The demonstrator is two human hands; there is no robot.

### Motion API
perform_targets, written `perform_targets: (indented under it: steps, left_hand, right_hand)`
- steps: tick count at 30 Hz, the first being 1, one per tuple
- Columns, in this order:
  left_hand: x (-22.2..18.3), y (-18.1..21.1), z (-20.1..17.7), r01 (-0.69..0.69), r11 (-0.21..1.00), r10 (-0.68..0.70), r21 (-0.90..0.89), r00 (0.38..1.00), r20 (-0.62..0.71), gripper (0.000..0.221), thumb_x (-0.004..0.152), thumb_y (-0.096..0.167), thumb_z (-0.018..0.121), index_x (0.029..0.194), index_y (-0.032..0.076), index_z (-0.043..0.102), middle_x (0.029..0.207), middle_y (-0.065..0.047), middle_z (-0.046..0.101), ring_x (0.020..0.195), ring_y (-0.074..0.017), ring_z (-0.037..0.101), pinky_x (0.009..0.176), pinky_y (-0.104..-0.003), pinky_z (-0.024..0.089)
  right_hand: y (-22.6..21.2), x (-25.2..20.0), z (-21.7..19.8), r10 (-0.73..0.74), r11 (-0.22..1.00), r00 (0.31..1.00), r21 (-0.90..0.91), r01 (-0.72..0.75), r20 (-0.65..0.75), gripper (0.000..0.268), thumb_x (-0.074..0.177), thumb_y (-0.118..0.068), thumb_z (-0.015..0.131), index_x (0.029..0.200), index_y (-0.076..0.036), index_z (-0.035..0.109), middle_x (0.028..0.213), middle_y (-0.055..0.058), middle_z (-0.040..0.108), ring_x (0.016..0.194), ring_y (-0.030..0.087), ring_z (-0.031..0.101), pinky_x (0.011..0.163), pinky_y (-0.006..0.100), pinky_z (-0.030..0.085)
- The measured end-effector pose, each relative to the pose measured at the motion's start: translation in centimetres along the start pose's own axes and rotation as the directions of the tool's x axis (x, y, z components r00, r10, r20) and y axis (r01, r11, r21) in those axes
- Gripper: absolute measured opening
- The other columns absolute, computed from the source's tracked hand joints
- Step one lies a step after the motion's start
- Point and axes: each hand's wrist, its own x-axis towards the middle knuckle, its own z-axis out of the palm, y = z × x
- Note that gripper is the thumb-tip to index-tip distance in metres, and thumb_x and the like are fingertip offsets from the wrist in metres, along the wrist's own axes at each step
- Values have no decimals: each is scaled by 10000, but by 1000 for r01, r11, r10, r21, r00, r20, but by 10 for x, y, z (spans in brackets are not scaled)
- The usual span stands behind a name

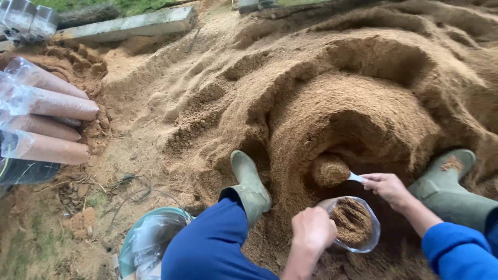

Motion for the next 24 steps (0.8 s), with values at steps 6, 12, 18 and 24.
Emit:
perform_targets:
  steps: [6, 12, 18, 24]
  left_hand:
    - [24, -10, 24, -5, 997, 19, 79, 983, -181, 332, 979, 62, 421, 1001, -62, 728, 696, -112, 689, 497, -169, 647, 429, -274, 563]
    - [16, -7, 18, 9, 999, -21, -52, 971, -239, 242, 910, 127, 584, 947, -38, 759, 753, -136, 746, 633, -262, 713, 647, -395, 590]
    - [32, -8, 28, 16, 1000, -19, -12, 964, -266, 204, 876, 150, 645, 848, -17, 759, 764, -180, 738, 606, -272, 706, 574, -394, 591]
    - [29, -7, 30, 13, 999, -31, -52, 937, -348, 279, 917, 192, 562, 899, 6, 768, 811, -196, 747, 669, -318, 735, 607, -427, 598]
  right_hand:
    - [-70, -69, -43, 46, 999, 997, -21, -47, -57, 269, 892, 44, 738, 1154, 21, 798, 797, 187, 724, 593, 180, 494, 492, 273, 360]
    - [-147, -184, -36, 74, 985, 990, -148, -91, -116, 285, 958, -4, 663, 1209, -2, 798, 857, 254, 763, 636, 250, 484, 485, 355, 327]
    - [-129, -241, -19, -122, 919, 978, -392, 46, -170, 287, 869, -25, 771, 1127, -94, 877, 700, 159, 789, 468, 203, 463, 385, 316, 336]
    - [-113, -266, 6, -751, 20, 594, -889, 457, 288, 310, 832, -8, 654, 1109, -124, 733, 723, -19, 703, 504, 86, 601, 493, 241, 564]
